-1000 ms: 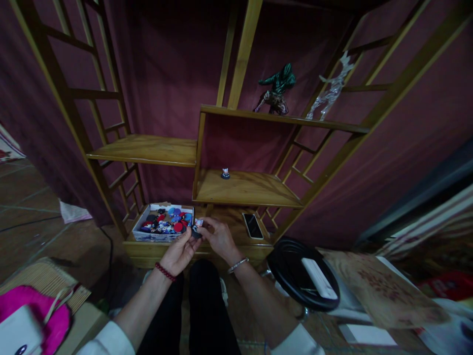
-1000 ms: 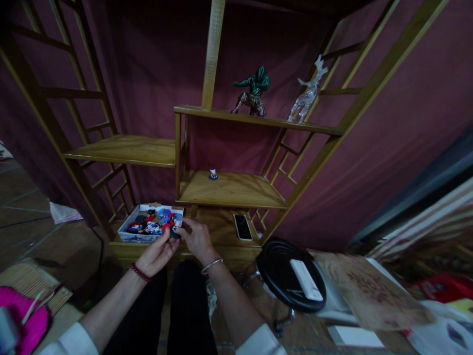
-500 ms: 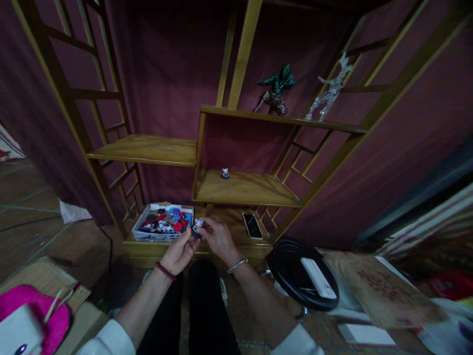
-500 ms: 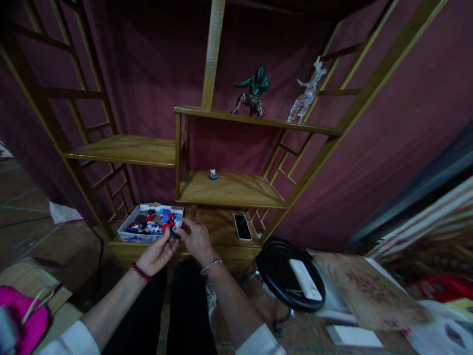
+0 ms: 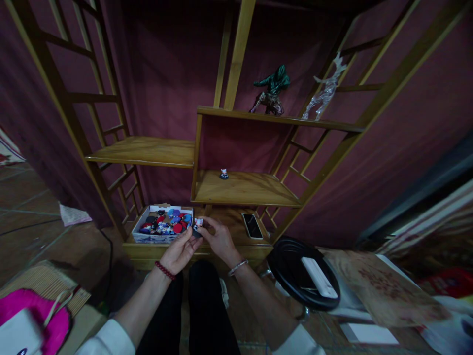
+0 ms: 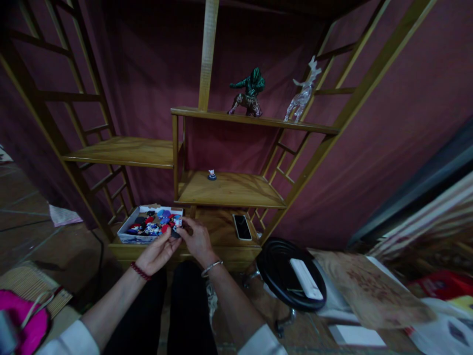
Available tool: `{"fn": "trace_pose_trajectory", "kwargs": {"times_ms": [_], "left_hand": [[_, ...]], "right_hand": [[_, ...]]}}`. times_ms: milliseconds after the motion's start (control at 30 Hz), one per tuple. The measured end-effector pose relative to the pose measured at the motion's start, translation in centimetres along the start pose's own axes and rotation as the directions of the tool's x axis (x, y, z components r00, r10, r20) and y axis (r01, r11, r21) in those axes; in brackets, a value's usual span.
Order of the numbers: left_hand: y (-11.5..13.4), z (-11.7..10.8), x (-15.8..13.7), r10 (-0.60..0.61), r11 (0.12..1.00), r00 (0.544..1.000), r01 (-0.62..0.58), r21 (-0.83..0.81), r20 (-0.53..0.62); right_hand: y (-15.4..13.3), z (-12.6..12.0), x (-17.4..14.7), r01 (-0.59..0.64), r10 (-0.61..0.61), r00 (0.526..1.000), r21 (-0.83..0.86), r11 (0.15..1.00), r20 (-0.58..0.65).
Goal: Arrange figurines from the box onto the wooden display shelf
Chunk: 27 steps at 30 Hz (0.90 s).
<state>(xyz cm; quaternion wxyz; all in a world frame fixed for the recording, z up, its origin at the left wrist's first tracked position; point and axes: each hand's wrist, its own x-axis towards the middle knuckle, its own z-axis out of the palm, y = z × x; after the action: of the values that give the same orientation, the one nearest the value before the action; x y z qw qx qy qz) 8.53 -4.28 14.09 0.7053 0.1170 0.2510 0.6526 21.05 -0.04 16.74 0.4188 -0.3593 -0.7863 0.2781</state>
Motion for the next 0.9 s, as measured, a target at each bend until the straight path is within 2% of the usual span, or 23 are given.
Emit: {"fn": "trace_pose_trajectory", "kwargs": {"times_ms": [233,433,700,900], "left_hand": [[-0.2,0.9,0.4,0.007,1.000,1.000,-0.007,-0.011,0.022],[-0.4,1.9,0.6,-0.017,1.000,1.000,0.017,0.007,0.003],[-0.8,3.1,0.8,-0.021,1.000,1.000,0.021,0.008,-0.011],[-1.2,3.6,1.1,-0.017,1.000,1.000,0.017,0.019,0.025]], "right_hand": [[0.6,-0.5,-0.1,-0.040,0.040,0.999,0.013,0.999,-0.037],[0.7,-1.3,-0.1,-0.017,0.021,0.998,0.064,0.998,-0.066],[1.2,-2.5,-0.2,-0.086,0.091,0.995,0.101,0.991,-0.046],[0.8,-3.6,-0.3,-0.120,0.119,0.993,0.182,0.976,0.016]]}}
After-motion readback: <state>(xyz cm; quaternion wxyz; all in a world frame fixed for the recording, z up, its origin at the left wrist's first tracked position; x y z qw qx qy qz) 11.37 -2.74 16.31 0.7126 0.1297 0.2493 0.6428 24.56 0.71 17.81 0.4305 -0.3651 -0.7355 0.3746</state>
